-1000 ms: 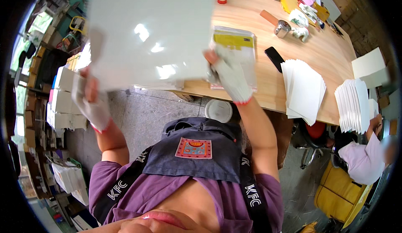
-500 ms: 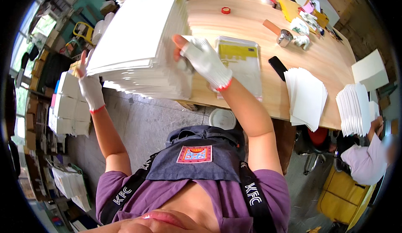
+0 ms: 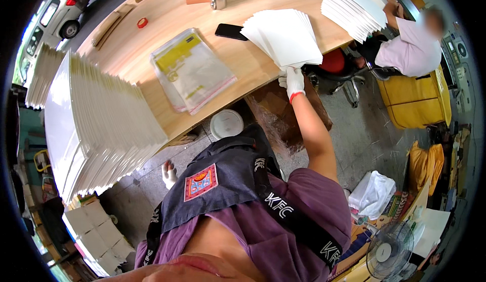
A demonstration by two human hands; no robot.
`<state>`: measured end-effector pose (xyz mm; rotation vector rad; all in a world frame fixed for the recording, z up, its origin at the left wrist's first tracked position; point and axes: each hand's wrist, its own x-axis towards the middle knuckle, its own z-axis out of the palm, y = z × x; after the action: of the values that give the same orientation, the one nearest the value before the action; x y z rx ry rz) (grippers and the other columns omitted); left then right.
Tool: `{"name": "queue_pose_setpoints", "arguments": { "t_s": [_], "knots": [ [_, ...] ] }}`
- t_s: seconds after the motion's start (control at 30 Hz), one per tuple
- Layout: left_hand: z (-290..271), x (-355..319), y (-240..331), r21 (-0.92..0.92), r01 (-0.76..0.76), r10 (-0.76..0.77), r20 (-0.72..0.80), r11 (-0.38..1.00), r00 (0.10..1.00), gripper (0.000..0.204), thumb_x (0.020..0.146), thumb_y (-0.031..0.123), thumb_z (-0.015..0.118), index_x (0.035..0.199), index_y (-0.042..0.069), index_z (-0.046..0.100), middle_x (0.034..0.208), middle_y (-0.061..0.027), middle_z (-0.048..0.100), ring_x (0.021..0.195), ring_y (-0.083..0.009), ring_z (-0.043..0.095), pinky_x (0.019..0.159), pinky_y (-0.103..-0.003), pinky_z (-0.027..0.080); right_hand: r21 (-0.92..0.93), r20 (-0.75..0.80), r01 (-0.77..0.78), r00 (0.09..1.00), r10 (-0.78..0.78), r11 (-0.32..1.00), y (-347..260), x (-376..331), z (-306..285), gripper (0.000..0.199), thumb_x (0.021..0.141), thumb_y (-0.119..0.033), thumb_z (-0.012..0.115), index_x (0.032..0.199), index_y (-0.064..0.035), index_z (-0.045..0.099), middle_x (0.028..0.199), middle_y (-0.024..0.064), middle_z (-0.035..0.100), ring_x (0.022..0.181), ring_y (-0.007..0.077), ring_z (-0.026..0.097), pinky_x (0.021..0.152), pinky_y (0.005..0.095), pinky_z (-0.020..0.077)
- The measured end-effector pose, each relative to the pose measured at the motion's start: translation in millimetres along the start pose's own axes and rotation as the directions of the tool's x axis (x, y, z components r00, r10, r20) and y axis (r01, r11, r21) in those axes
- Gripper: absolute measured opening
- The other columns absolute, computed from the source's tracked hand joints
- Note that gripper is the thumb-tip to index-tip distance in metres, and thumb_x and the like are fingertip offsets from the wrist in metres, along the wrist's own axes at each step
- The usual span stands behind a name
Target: The person places sheets of white paper into clear plastic bags on a wooden table. They repeatedly pick up a sheet, insert it into a bag, and then stack the filled bag onto a growing pile. A smartphone and other items are visible on the table.
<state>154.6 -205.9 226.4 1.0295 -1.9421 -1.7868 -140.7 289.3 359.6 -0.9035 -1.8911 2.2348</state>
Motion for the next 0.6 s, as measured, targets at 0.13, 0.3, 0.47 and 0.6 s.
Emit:
{"name": "queue_pose_setpoints", "arguments": {
  "t_s": [0.13,0.3,0.47,0.6],
  "knots": [
    [76,-3,90,0.301,-0.614,0.439,0.482,0.730,0.758,0.023,0.083,0.006,0.056,0.105,0.007,0.063,0.099,-0.0138,0.064,0.093,-0.0280,0.061,0.081,-0.034,0.048,0.101,0.073,-0.249,0.967,0.243,0.963,7,43,-18,0.019,0.090,-0.024,0.051,0.095,-0.0060,0.055,0.075,0.0081,0.062,0.052,0.0134,0.053,0.041,0.0247,0.0424],
    [153,17,152,0.186,-0.912,0.647,0.653,0.367,0.393,0.026,0.081,0.010,0.059,0.107,0.009,0.062,0.102,-0.0120,0.063,0.100,-0.0323,0.058,0.086,-0.038,0.047,0.293,0.138,-0.303,0.952,0.274,0.907,26,77,-27,0.016,0.090,-0.023,0.056,0.102,-0.0131,0.061,0.082,-0.0002,0.061,0.058,0.0082,0.052,0.042,0.0190,0.0401],
    [220,46,181,0.429,-0.902,0.528,0.777,-0.044,0.343,0.048,0.075,0.026,0.061,0.120,0.010,0.054,0.128,-0.0093,0.047,0.115,-0.0299,0.044,0.095,-0.045,0.036,0.399,0.225,-0.420,0.907,0.357,0.815,13,59,-26,0.010,0.089,-0.022,0.057,0.082,-0.0151,0.055,0.067,-0.0041,0.055,0.047,0.0057,0.046,0.038,0.0185,0.0377],
    [240,83,170,0.542,-0.836,0.418,0.782,-0.086,0.463,0.044,0.072,0.028,0.060,0.113,0.012,0.055,0.119,-0.0071,0.049,0.104,-0.0269,0.047,0.088,-0.043,0.038,0.213,0.402,-0.494,0.831,0.385,0.843,18,5,-42,0.015,0.092,-0.029,0.052,0.089,-0.0139,0.053,0.075,0.0009,0.056,0.054,0.0103,0.049,0.043,0.0196,0.0378]
  ]
}}
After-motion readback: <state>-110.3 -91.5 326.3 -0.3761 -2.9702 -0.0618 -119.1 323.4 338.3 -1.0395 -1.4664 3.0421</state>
